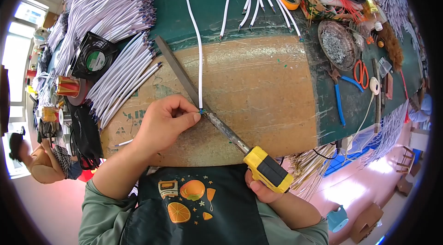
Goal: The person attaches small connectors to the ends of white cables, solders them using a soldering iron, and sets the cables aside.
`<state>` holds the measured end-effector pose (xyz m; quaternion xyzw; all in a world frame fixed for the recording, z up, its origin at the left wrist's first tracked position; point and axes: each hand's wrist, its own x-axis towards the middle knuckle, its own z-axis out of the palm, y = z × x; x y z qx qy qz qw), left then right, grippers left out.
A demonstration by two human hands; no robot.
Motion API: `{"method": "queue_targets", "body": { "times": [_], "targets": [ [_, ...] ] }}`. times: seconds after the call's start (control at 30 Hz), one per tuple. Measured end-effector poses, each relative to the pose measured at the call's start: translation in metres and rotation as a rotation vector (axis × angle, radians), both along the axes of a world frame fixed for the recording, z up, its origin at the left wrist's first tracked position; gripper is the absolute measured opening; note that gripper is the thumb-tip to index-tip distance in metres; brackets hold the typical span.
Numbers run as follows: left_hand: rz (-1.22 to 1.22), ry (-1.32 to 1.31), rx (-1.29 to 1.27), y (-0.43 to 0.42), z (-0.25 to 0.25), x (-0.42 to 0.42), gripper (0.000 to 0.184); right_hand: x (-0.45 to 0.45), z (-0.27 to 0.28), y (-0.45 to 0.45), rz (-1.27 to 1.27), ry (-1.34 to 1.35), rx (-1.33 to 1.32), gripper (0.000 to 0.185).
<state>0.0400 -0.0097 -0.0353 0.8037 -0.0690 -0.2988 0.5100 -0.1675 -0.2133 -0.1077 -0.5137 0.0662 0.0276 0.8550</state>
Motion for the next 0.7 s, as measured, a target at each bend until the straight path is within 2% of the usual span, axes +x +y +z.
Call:
{"method": "queue_targets", "body": {
  "times": [0.1, 0.4, 0.5, 0.7],
  "targets": [
    [0.002, -0.004, -0.015, -0.0002, -0.0003, 0.0, 0.007, 0.0028, 0.0023, -0.0007, 0.01, -0.017, -0.068, 0.026],
    [0.008, -0.006, -0.039, 0.0003, -0.0031, -0.0004, 0.007, 0.0048, 0.0002, 0.0016, -0.017, -0.018, 0.02, 0.025],
    [0.004, -0.012, -0.043, -0.0004, -0.0019, -0.0005, 0.007, 0.0035, -0.0026, -0.0016, 0.048, -0.032, 0.011, 0.025],
    [0.024, 0.001, -0.056, -0.0006, -0.0022, -0.001, 0.006, 0.0067, 0.005, 0.0043, -0.026, -0.01, 0.068, 0.025]
  ]
}}
